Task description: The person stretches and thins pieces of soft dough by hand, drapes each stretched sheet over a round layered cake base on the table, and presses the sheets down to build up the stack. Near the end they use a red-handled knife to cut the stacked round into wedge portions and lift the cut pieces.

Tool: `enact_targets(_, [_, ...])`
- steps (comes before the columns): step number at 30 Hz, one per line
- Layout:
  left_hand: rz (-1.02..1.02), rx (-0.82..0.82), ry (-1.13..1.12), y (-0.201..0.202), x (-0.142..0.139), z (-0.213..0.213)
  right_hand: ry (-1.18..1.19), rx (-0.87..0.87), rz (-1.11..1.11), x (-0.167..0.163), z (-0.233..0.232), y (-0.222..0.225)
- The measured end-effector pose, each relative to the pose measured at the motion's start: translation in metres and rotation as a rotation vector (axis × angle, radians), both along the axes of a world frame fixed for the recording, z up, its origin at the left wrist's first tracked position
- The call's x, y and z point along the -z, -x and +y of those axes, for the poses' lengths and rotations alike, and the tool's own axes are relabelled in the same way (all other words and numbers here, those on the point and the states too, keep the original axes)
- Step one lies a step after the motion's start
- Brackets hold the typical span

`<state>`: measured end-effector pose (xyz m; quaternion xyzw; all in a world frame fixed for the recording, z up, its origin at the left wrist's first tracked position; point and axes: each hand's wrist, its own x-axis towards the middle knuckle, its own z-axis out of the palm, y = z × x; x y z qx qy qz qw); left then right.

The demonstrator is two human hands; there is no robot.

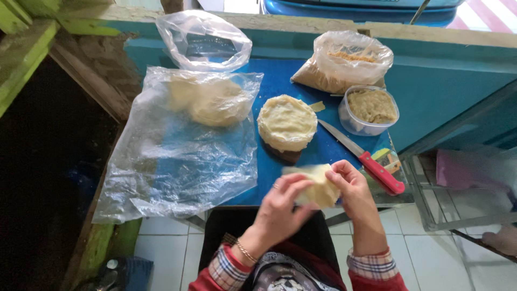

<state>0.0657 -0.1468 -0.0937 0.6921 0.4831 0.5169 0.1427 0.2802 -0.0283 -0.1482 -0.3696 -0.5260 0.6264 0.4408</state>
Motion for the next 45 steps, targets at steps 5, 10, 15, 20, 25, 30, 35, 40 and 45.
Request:
enact_targets(5, [-0.241,0.14,-0.096,-0.028,0.0,-0.014,0.219,0.022,0.317,-0.009,-0.034,0.009])
enact_targets(10, [-0.511,0.026,0.146,-0.031,0.016,-0.01,0.056,0.034,0.157,-0.046,-0.066,0.024])
enact_targets(15, [-0.633,0.236,0.419,-0.01,0.019,-0.002,-0.595,0.089,-0.316,-0.072,-0.075,0.02])
enact_targets(20, [-0.58,0.388,0.535,0.006,0.002,0.003,0.036,-0.226,-0.234,-0.066,-0.063,0.004])
enact_targets(25, [-0.858,0.636,0.776,0.027,0.007,-0.004,0.213,-0.064,0.06,-0.047,-0.069,-0.009])
enact_targets(30, [-0.89,0.571,0.746,0.025,0.034,-0.01,0.234,-0.041,0.093,-0.033,-0.068,-0.015])
enact_targets(35, [-0.814,0.535,0.731,0.035,0.038,-0.006,0.246,-0.147,0.197,-0.017,-0.066,-0.017])
enact_targets(40, [-0.549,0.245,0.602,0.032,0.005,0.008,0.248,-0.17,0.244,-0.008,-0.066,-0.014])
enact_targets(45, [-0.051,-0.236,-0.246,0.002,-0.025,0.008,0.092,0.041,0.066,-0.01,-0.067,-0.003])
